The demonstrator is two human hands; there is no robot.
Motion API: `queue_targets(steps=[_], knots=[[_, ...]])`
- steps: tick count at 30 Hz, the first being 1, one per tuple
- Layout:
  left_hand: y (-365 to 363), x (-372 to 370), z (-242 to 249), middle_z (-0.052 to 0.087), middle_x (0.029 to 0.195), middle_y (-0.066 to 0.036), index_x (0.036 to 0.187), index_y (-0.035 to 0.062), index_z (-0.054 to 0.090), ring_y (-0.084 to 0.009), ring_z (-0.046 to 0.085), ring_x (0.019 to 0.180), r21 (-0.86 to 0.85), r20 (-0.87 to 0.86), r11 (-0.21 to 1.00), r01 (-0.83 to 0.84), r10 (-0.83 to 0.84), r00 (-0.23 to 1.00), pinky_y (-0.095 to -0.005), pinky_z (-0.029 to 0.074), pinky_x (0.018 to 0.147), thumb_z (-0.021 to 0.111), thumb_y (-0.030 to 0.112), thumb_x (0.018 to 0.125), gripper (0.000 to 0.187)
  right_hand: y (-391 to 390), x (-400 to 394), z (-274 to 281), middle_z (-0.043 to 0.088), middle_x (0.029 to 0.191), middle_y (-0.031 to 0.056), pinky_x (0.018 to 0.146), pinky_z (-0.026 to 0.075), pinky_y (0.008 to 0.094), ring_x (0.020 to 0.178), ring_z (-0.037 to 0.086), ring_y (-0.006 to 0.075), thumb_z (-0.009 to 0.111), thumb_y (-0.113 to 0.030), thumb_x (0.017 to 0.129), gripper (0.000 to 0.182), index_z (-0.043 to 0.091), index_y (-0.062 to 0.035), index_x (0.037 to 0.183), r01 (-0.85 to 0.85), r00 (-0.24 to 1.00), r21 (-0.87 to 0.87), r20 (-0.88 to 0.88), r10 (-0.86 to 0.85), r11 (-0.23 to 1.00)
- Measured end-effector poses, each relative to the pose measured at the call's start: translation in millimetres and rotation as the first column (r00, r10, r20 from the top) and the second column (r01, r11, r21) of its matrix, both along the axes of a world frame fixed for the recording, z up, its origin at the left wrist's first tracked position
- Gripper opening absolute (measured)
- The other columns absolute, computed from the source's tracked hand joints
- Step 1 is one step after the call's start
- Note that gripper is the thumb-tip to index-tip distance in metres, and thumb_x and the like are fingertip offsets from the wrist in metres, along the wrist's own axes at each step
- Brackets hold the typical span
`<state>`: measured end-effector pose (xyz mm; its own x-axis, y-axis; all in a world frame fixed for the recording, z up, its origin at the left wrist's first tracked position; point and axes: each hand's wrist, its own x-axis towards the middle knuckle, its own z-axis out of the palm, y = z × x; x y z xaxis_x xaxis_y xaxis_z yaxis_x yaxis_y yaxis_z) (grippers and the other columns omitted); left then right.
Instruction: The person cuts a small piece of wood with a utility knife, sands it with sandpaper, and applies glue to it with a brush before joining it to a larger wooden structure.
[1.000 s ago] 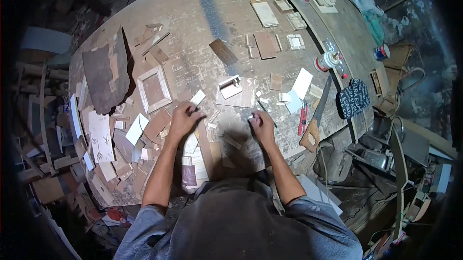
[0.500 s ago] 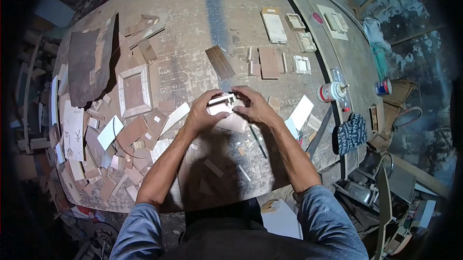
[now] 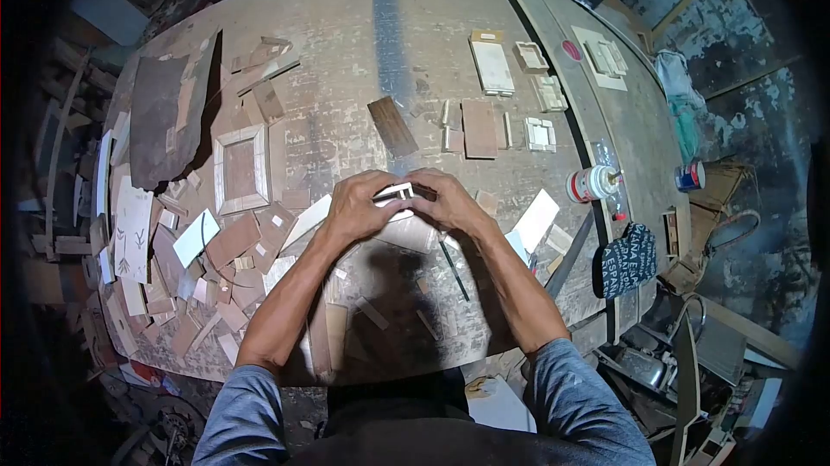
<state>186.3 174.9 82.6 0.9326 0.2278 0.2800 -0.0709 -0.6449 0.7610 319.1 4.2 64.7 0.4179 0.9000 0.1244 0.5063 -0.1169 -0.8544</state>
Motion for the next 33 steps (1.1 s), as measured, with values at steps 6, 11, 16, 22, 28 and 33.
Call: queue_targets(steps=[6,11,16,22,28,33], knots=[[0,3,-2,0.075,0.098,-0.014,0.101,0.0026,0.076,-0.0278,0.073,0.087,-0.005,-0.034,1.000,0.005,-0.006,0.999,-0.0347,0.058,0.078,0.085,0.012,0.074,0.031,-2,3,-5,0.067,0.119,0.0210,0.098,0.049,0.0427,0.113,0.063,0.0376,0.077,-0.015,0.082,0.041,0.066,0.0024,0.117,0.004,1.000,-0.003,0.010,-0.004,1.000],[8,-17,-5,0.072,0.112,-0.015,0.114,0.0019,0.071,-0.0303,0.070,0.100,-0.049,0.078,0.997,-0.058,0.062,0.995,-0.0391,0.055,0.089,0.087,0.016,0.072,0.047,-52,8,11,0.063,0.129,0.0182,0.101,0.049,0.0380,0.117,0.062,0.0294,0.077,-0.015,0.082,0.055,0.059,0.0011,0.132,0.183,0.982,-0.007,-0.055,-0.183,0.983],[21,-99,11,0.071,0.101,-0.011,0.112,0.0000,0.070,-0.0141,0.067,0.088,-0.441,-0.086,0.766,-0.467,0.483,0.872,-0.0273,0.053,0.080,0.071,0.021,0.095,0.026,-203,-24,49,0.070,0.107,0.0100,0.084,0.053,0.0296,0.097,0.069,0.0190,0.072,-0.010,0.087,0.036,0.065,0.0029,0.121,0.772,0.599,-0.079,-0.244,-0.763,0.631],[-42,-234,-17,0.058,0.064,0.000,0.083,0.0001,0.068,-0.0080,0.052,0.059,-0.323,-0.344,0.767,-0.554,0.451,0.824,-0.0278,0.041,0.054,0.057,0.023,0.103,0.032,-369,-159,-49,0.064,0.066,0.0207,0.060,0.049,0.0404,0.060,0.066,0.0253,0.067,-0.026,0.090,0.029,0.071,0.0026,0.084,0.908,0.373,-0.264,0.154,-0.915,0.326],[-138,-282,-17,0.058,0.060,-0.013,0.086,-0.0010,0.069,-0.0163,0.056,0.058,-0.249,-0.421,0.919,-0.306,0.182,0.888,-0.0370,0.043,0.055,0.063,0.028,0.099,0.032,-305,-211,-13,0.065,0.076,0.0259,0.067,0.051,0.0429,0.068,0.068,0.0323,0.068,-0.021,0.088,0.024,0.070,0.0024,0.087,0.898,0.373,-0.314,0.175,-0.911,0.307],[-140,-254,15,0.047,0.053,-0.019,0.069,-0.0037,0.063,-0.0217,0.043,0.047,-0.174,-0.434,0.922,-0.345,0.243,0.868,-0.0432,0.038,0.051,0.064,0.030,0.098,0.044,-307,-56,-4,0.068,0.083,0.0232,0.075,0.052,0.0418,0.079,0.068,0.0342,0.067,-0.016,0.087,0.026,0.069,0.0019,0.106,0.949,0.310,0.000,0.198,-0.930,0.316]])
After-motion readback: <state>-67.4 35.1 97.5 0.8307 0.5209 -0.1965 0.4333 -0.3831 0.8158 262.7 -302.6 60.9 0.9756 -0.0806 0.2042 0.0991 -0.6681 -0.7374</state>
